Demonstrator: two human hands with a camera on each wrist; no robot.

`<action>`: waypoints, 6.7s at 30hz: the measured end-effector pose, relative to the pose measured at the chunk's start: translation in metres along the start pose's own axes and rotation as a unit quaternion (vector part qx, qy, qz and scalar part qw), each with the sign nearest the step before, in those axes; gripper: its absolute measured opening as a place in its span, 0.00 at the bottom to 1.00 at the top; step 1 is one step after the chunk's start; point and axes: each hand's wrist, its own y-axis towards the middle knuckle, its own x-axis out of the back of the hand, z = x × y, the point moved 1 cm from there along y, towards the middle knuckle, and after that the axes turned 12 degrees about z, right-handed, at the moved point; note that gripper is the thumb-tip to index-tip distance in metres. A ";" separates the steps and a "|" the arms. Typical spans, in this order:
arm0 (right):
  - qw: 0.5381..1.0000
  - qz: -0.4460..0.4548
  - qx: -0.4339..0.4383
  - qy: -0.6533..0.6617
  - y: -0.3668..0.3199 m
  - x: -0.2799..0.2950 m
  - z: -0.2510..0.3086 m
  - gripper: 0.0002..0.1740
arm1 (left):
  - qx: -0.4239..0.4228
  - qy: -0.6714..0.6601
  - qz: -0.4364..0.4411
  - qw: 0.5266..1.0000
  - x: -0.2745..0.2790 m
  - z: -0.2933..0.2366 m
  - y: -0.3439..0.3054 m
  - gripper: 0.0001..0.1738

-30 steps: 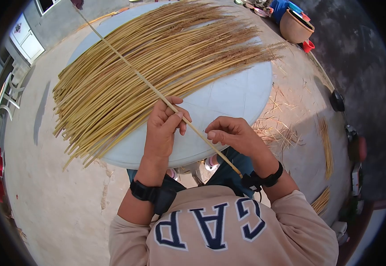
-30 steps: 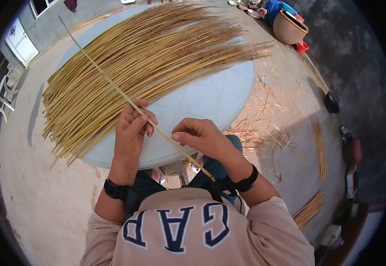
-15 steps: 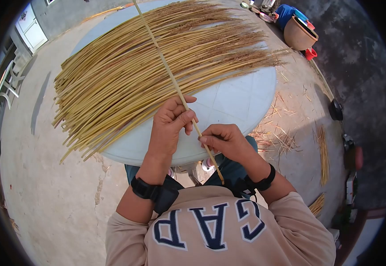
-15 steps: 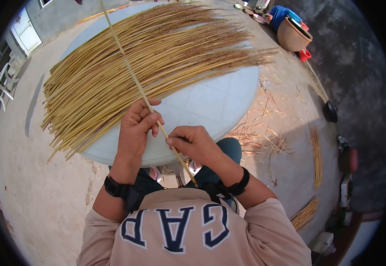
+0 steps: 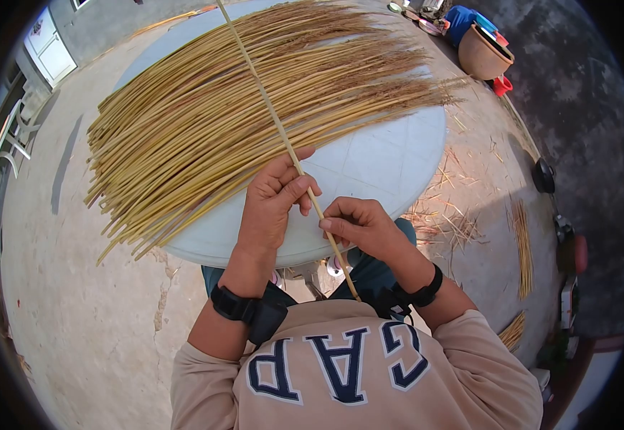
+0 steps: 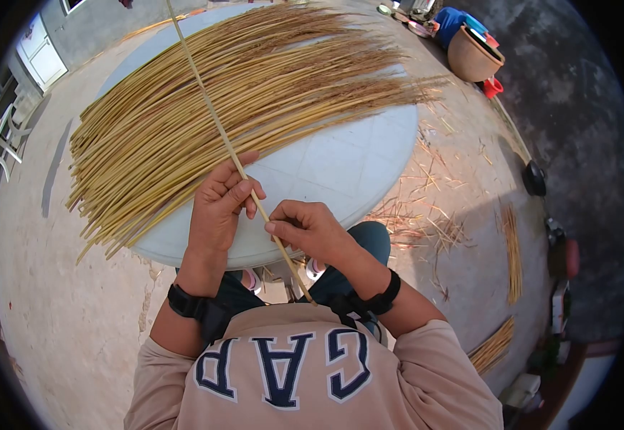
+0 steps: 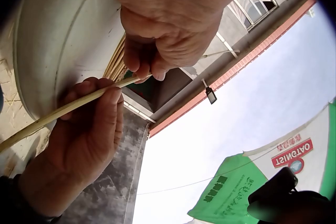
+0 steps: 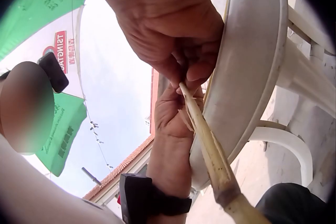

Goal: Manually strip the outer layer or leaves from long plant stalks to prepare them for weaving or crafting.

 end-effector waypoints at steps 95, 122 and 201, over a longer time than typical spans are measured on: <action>0.995 -0.003 -0.011 -0.103 0.000 0.003 0.011 0.09 | -0.005 0.042 -0.040 0.998 0.001 0.003 -0.002 0.07; 0.977 -0.204 0.053 0.000 -0.003 0.011 0.005 0.05 | 0.006 0.062 -0.103 0.993 0.003 0.003 -0.001 0.09; 1.000 0.001 0.002 -0.026 -0.022 0.017 -0.002 0.10 | -0.068 0.008 -0.050 0.996 0.004 0.000 -0.002 0.11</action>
